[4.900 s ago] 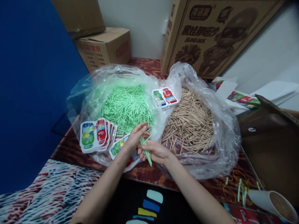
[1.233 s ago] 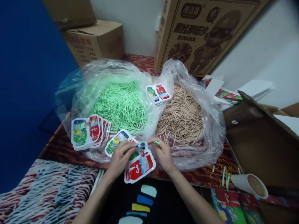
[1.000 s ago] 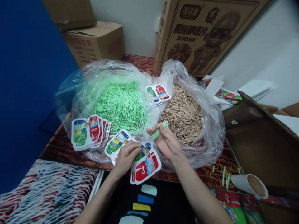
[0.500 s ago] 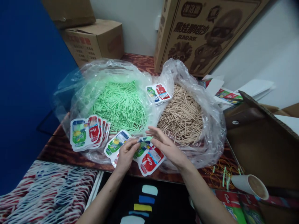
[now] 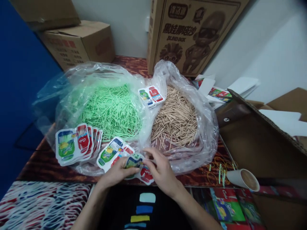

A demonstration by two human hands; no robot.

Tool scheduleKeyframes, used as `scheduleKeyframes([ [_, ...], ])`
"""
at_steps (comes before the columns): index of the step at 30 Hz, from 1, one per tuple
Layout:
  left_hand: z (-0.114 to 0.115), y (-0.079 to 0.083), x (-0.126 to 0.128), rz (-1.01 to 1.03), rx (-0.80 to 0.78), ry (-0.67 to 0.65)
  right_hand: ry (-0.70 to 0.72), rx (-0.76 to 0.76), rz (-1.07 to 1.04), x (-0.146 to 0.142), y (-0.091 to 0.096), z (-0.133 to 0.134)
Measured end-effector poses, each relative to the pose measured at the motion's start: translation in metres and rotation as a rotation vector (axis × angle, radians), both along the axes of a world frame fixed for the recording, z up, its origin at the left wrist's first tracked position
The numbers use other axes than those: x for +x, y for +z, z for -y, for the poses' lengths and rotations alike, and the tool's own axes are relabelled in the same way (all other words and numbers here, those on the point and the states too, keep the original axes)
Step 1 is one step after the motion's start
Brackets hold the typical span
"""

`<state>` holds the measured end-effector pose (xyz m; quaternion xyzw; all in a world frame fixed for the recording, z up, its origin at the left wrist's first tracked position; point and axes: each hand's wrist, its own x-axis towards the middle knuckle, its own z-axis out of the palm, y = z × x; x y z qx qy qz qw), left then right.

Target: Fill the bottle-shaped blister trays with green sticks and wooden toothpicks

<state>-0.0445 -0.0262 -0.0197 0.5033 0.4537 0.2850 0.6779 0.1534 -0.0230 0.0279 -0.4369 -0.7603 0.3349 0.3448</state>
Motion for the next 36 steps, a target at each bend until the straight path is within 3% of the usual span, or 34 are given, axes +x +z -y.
scheduleKeyframes([
  [6, 0.001, 0.005, 0.023, -0.094, 0.138, 0.11, -0.084, 0.163, 0.22, 0.017, -0.014, -0.003],
  [10, -0.001, 0.004, 0.046, -0.002, 0.148, 0.122, -0.211, 0.289, 0.173, 0.019, -0.024, -0.007],
  [13, -0.003, -0.003, 0.06, -0.01, 0.13, 0.215, -0.251, 0.331, 0.121, 0.02, -0.024, -0.01],
  [18, -0.009, -0.006, 0.064, -0.076, 0.131, 0.298, -0.11, 0.201, 0.141, 0.049, -0.024, -0.036],
  [21, -0.012, -0.003, 0.058, -0.088, 0.079, 0.347, -0.13, 0.308, 0.476, 0.071, -0.033, -0.061],
  [25, -0.014, -0.001, 0.058, -0.067, 0.018, 0.353, 0.101, 0.486, 0.81, 0.073, -0.052, -0.09],
  [31, -0.017, -0.001, 0.06, -0.037, -0.017, 0.363, 0.295, 0.642, 0.863, 0.063, -0.076, -0.118],
  [36, -0.021, -0.002, 0.049, -0.055, -0.035, 0.408, 0.425, 0.684, 0.857, 0.077, -0.071, -0.135],
])
